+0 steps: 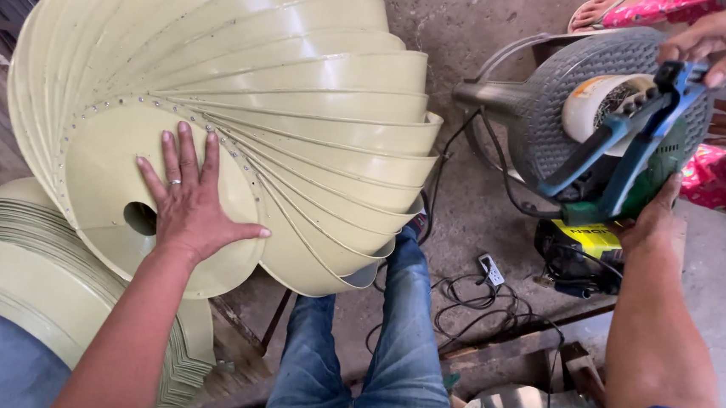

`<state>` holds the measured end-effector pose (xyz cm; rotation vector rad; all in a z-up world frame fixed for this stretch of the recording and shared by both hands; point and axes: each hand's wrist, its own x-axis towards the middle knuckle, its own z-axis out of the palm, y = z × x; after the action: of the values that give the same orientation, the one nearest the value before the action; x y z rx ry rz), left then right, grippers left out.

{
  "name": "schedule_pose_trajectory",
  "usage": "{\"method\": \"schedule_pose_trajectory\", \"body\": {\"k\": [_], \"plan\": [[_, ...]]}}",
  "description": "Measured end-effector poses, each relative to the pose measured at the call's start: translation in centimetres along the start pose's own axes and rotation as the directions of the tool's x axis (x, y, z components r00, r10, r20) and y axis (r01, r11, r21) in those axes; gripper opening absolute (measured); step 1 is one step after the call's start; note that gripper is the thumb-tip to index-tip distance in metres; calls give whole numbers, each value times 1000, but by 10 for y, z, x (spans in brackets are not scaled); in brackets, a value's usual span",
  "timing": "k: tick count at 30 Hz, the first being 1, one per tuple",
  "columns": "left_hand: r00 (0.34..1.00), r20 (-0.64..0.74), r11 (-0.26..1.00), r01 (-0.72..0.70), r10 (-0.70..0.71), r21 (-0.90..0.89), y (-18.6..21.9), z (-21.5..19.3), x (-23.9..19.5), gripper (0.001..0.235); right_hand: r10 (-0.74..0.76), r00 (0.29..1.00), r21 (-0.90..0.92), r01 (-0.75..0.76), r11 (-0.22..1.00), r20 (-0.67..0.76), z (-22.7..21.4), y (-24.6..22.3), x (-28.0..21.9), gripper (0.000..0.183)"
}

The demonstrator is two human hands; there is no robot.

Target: Assembling the metal blades of a roof turbine ventilator by drilling and riveting them together.

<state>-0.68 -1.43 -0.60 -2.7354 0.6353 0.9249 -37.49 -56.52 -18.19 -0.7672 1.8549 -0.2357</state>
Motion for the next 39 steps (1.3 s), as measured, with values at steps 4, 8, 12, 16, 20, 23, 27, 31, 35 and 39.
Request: {"method": "schedule_pose_trajectory", "body": {"k": [4,8,12,16,20,23,27,31,35,39], "plan": [[1000,7,1000,-6,6,-20,2,-4,-1,170,-471,853,-810,106,577,-224,-46,9,94,80],[990,121,998,66,-67,15,9,-21,-1,169,-849,528,-296,812,503,9,-18,-23,4,56],[987,151,998,54,-59,39,5,-25,-4,164,-748,551,182,747,640,371,20,-19,-86,47],[995,94,999,23,-18,-48,-2,-18,-9,163,-753,367,95,866,491,546,56,-24,-179,47],[997,76,999,-12,16,-45,-2,-21,-11,161,-738,511,-18,827,562,442,75,-24,-228,50],[998,60,998,-27,31,-64,-4,-21,-9,161,-800,375,2,905,425,468,66,-5,-199,59],[997,50,995,-51,55,-80,-8,-19,-10,160,-685,623,93,711,697,377,35,20,-177,58],[996,20,989,-87,90,-122,-13,-17,-13,160,-526,621,209,511,834,581,55,27,-338,51],[995,13,987,-93,96,-133,-15,-17,-13,159,-208,532,49,298,953,821,104,79,-417,55],[995,21,985,-93,97,-143,-18,-16,-11,160,73,350,-109,84,990,934,163,124,-454,54]]}}
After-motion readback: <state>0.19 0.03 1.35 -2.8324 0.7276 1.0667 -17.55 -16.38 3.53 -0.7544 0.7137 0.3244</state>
